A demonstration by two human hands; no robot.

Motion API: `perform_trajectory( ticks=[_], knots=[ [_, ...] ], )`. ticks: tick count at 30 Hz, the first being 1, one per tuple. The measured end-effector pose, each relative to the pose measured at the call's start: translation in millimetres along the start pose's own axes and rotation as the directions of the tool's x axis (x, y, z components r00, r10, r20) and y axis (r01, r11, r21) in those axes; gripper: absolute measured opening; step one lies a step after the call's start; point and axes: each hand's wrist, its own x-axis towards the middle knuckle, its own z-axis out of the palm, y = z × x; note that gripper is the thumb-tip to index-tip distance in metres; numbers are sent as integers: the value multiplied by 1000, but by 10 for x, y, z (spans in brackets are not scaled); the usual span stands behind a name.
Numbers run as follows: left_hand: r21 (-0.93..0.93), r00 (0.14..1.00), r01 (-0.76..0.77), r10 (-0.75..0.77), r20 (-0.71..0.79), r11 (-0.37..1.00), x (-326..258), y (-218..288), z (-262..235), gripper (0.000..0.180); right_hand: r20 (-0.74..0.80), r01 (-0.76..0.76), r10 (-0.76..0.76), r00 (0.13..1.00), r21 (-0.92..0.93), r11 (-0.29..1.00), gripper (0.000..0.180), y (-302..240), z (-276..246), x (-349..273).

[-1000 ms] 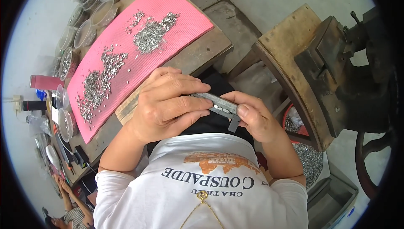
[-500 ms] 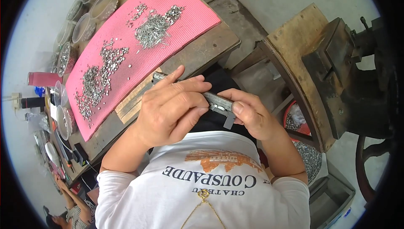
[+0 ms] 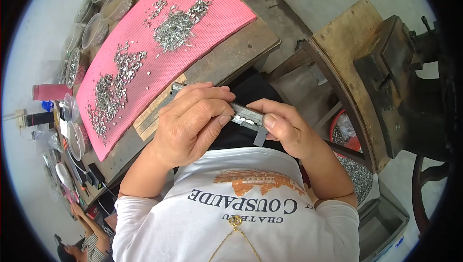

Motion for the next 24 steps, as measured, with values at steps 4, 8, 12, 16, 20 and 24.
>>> perform_trajectory(
  ticks=[4,8,12,16,20,24],
  knots=[
    [-15,1000,-3,2,-25,1000,-35,-50,8,15,17,50,-52,999,88,995,43,21,18,20],
    [-8,1000,10,-10,-18,1000,-41,-60,1,17,42,40,-44,998,91,995,45,12,2,36],
    [-14,1000,4,-4,-5,1000,-41,-64,-5,19,3,-23,23,1000,-12,1000,65,40,19,60],
    [3,1000,2,-2,9,1000,-46,-63,-22,20,6,71,-71,997,78,994,46,80,28,60],
    [48,1000,-25,25,7,999,-45,-51,-39,21,26,64,-66,997,71,995,46,93,19,77],
    [159,995,-91,95,-17,983,-43,-39,-31,21,27,68,-70,997,76,995,45,66,26,89]
  ],
)
